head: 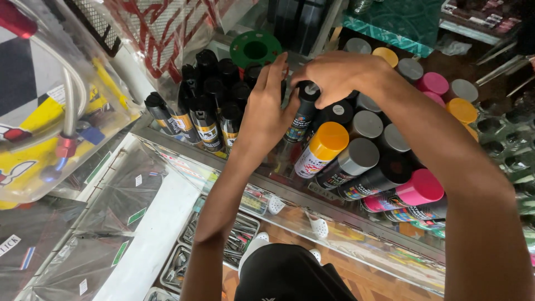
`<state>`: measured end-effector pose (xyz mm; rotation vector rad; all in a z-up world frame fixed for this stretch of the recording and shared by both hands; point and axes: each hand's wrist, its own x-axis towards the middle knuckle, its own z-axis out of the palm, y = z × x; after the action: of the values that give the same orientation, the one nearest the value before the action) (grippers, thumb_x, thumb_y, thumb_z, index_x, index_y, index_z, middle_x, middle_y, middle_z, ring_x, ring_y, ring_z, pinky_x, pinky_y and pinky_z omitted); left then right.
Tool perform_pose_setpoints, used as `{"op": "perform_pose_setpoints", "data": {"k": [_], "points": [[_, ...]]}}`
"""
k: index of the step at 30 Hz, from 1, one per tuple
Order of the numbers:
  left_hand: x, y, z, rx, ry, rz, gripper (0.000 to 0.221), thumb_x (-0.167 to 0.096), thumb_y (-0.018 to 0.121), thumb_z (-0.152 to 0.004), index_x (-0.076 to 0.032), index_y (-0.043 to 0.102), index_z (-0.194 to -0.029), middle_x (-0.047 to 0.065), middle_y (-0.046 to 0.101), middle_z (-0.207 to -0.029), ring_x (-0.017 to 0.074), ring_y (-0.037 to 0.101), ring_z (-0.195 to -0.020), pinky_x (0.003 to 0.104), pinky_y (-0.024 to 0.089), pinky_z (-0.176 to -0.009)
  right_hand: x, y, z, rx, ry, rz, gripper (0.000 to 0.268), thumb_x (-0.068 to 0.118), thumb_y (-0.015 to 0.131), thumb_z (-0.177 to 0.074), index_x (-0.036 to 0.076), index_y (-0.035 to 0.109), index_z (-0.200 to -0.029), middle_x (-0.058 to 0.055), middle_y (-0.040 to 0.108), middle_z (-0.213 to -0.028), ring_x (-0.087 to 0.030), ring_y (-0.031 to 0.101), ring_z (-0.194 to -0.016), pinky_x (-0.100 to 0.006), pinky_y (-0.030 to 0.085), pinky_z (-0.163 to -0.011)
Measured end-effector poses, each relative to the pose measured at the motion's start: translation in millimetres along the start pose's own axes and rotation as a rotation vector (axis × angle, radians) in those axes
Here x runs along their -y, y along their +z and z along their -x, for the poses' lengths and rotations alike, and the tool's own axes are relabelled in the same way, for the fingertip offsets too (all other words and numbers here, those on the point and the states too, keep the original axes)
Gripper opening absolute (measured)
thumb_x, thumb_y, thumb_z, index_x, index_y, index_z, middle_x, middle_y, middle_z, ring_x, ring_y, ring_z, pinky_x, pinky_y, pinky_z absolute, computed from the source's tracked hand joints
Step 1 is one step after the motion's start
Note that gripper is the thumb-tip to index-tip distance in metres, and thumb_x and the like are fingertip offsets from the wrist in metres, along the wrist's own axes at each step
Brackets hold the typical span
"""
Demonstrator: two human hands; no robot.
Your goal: Wiping down spray paint cans with a cloth and organizing them on a display shelf.
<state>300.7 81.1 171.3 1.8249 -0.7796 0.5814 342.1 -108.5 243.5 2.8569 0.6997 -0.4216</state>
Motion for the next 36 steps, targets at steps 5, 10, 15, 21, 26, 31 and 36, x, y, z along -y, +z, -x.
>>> {"op": "perform_pose_setpoints", "data": {"k": [5,10,15,21,26,31,36], "points": [[-2.3,-3.4,-9.9,0.036,-0.021,-0.024,0.067,0.000,0.072,-0.085,0.000,0.040,-0.144,0.018,0.064,-0.122,0.0310,0.070,-0.098,0.041,0.058,-0.084,-19.9,6.9,-9.8,0.077,-0.067,-0.031,0.073,0.022,0.086,-0.068,0.019,0.062,-0.137,-0.008,0.075,-0.118,-0.037,0.069,-0.105,-0.048,0.055,-0.091],[17.3,15.6,-24.2,0.259,-0.060,-0.186,0.088,-0.004,0.078,-0.070,0.007,0.027,-0.142,0.027,0.065,-0.112,0.0434,0.067,-0.103,0.048,0.057,-0.082,-43.0,-11.4,3.1,-0.044,-0.049,-0.141,0.068,0.009,0.078,-0.070,0.019,0.064,-0.135,-0.008,0.072,-0.115,-0.031,0.068,-0.089,-0.044,0.056,-0.077],[48.6,67.7,-30.5,0.472,0.038,-0.640,0.114,-0.021,0.095,-0.047,0.009,0.033,-0.137,0.021,0.069,-0.105,0.0387,0.069,-0.097,0.048,0.054,-0.085,-60.0,-4.3,-2.6,-0.192,0.057,0.015,0.081,0.015,0.083,-0.065,0.020,0.060,-0.142,-0.008,0.066,-0.134,-0.038,0.066,-0.109,-0.050,0.054,-0.090],[55.3,89.0,-30.5,0.457,0.142,-0.788,0.077,-0.005,0.072,-0.071,0.009,0.038,-0.139,0.016,0.072,-0.092,0.0353,0.073,-0.076,0.042,0.057,-0.073,-51.3,1.2,-17.9,0.034,0.207,-0.063,0.084,0.016,0.080,-0.071,0.028,0.053,-0.150,-0.002,0.063,-0.143,-0.033,0.067,-0.115,-0.045,0.056,-0.095],[45.1,70.3,-32.3,0.561,0.115,-0.590,0.091,-0.011,0.087,-0.069,0.009,0.034,-0.139,0.023,0.066,-0.100,0.0378,0.073,-0.073,0.041,0.059,-0.059,-63.0,18.6,-36.0,0.082,0.157,-0.083,0.083,0.015,0.081,-0.072,0.028,0.055,-0.149,-0.002,0.075,-0.122,-0.030,0.071,-0.096,-0.040,0.052,-0.095],[57.8,72.6,-28.5,0.573,0.063,-0.509,0.098,-0.012,0.087,-0.067,0.007,0.029,-0.143,0.023,0.067,-0.103,0.0404,0.072,-0.077,0.046,0.060,-0.060,-62.6,14.3,-33.1,0.038,0.120,-0.062,0.072,0.014,0.081,-0.071,0.021,0.061,-0.140,-0.005,0.074,-0.120,-0.032,0.071,-0.097,-0.045,0.057,-0.083],[59.4,66.7,-30.7,0.608,0.057,-0.451,0.103,-0.006,0.083,-0.068,0.012,0.021,-0.148,0.029,0.064,-0.114,0.0435,0.071,-0.087,0.046,0.059,-0.065,-71.0,-18.2,-17.6,-0.001,0.095,-0.103,0.081,0.019,0.087,-0.069,0.019,0.056,-0.145,-0.010,0.066,-0.134,-0.037,0.066,-0.113,-0.052,0.054,-0.094]]}}
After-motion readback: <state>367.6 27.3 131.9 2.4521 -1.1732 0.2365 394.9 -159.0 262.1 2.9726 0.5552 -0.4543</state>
